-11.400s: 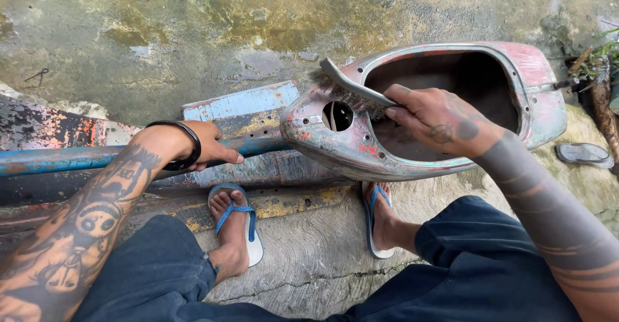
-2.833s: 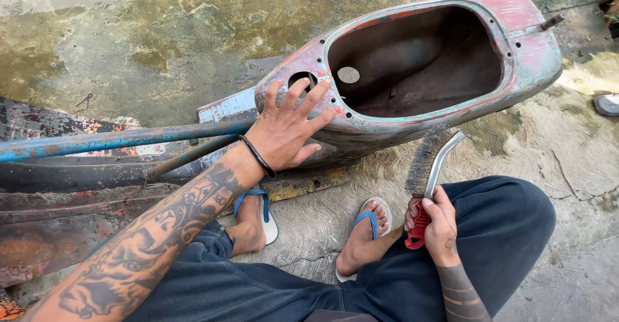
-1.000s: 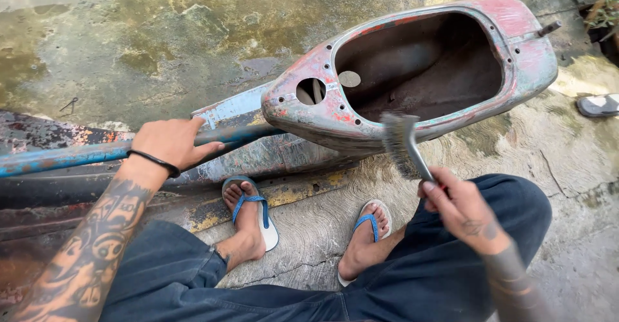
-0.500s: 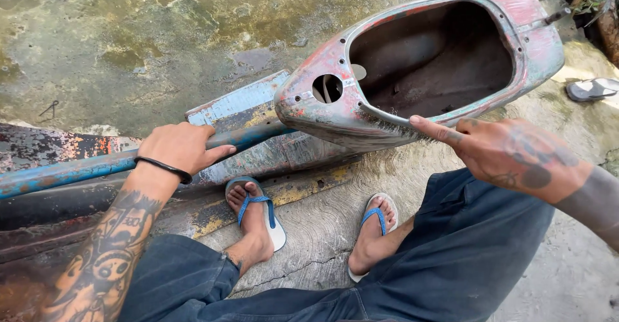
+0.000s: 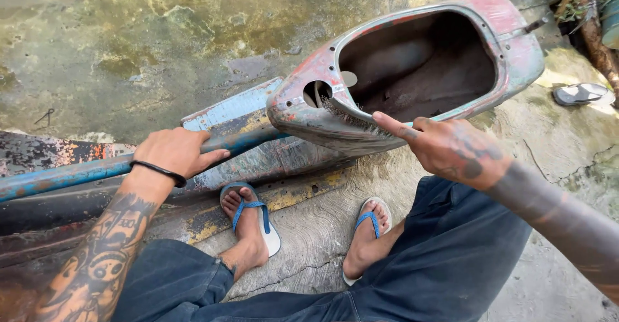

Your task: Scraping rust and old paint from a motorcycle frame using a wire brush

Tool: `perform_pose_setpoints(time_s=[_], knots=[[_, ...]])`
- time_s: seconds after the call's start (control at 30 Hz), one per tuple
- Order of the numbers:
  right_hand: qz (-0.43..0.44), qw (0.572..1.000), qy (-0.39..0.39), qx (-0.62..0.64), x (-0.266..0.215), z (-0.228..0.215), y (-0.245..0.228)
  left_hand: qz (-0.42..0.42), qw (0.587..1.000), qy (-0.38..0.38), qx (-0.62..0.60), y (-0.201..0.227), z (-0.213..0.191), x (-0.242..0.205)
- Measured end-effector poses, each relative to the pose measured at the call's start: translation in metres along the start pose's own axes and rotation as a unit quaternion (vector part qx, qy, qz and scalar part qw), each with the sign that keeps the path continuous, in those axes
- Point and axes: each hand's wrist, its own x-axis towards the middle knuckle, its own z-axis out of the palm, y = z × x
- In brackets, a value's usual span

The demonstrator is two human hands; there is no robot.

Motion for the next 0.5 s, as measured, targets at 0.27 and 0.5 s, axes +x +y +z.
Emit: perform_pose_setpoints(time_s=[0.27,0.5], knots=[[-0.045,0.994,0.095,-0.017,0.012,0.011,-0.011,0.001,1.0,0.005,0.006,0.001,-0.001,-0.007],[-0.033,0.999,0.041,-0.009,-0.003,-0.007,0.003,0.011,1.0,0.006,0.007,0.003,-0.004,-0.01]])
